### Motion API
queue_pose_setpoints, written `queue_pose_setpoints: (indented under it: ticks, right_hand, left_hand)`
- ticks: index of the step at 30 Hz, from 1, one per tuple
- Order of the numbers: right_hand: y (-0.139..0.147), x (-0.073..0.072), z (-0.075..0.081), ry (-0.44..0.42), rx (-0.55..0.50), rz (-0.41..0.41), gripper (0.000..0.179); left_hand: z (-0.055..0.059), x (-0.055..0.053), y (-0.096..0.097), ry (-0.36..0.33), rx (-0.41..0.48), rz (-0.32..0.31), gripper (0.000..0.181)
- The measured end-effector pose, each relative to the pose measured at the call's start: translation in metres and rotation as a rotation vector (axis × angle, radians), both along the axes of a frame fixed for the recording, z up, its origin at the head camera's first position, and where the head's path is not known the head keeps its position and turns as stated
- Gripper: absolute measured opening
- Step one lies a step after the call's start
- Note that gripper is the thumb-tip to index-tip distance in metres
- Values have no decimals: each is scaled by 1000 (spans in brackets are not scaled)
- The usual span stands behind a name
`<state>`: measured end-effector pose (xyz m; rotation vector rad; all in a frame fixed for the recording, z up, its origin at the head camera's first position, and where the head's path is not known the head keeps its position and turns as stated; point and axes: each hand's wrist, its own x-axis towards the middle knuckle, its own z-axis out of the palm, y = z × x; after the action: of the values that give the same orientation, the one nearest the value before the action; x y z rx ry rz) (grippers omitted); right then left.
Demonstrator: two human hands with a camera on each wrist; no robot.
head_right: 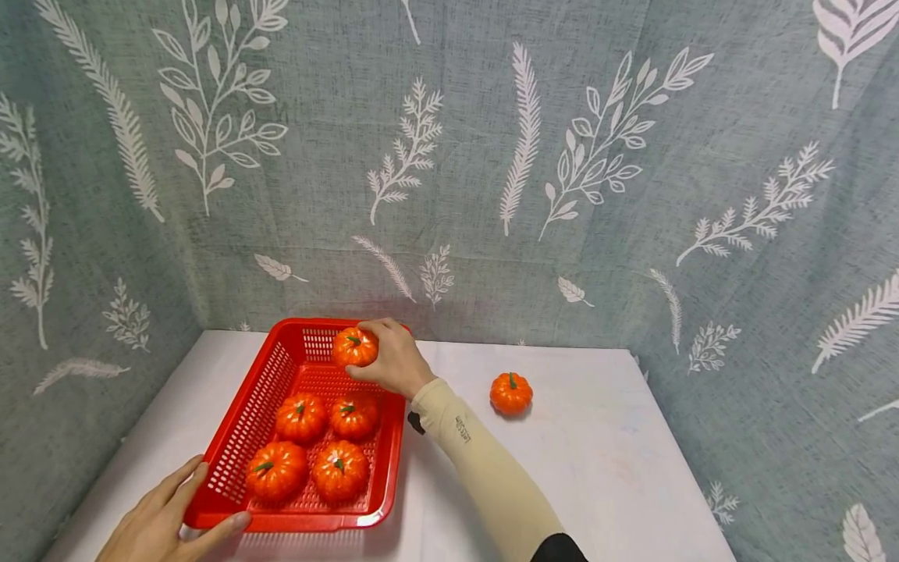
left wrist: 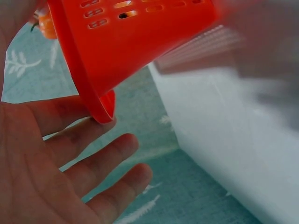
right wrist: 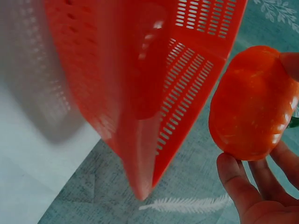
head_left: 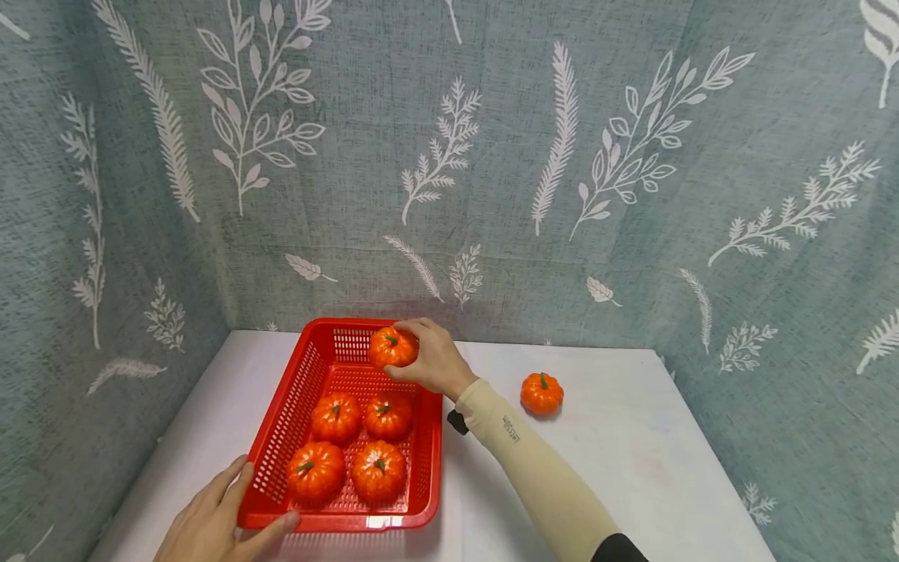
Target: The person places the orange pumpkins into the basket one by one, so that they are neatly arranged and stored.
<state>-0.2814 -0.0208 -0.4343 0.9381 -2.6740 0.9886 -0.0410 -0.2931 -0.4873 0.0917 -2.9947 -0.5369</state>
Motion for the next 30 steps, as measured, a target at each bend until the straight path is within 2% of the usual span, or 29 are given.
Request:
queue_pose_setpoints:
  ticks: [3,10,19,23,30]
  right_hand:
    - [-9,-5,2,-27,12,-4,69]
    - [-30,-16,3,-70,68,-6,70]
    - [-48,-35,-2,-95,106,-9,69]
    - [-57,-38,-10,-152,138,2,71]
    - [-70,-32,-29,-246,215,-30,74]
  left_hand:
    - [0,0,0,0,1,2,105]
    - [5,-4,1,-117,-10,33,112]
    - [8,-7,2,-202,1,51,116]
    - [7,-7,1,-190,1,51,114]
    - [6,-6,1,-138,-1,40,111]
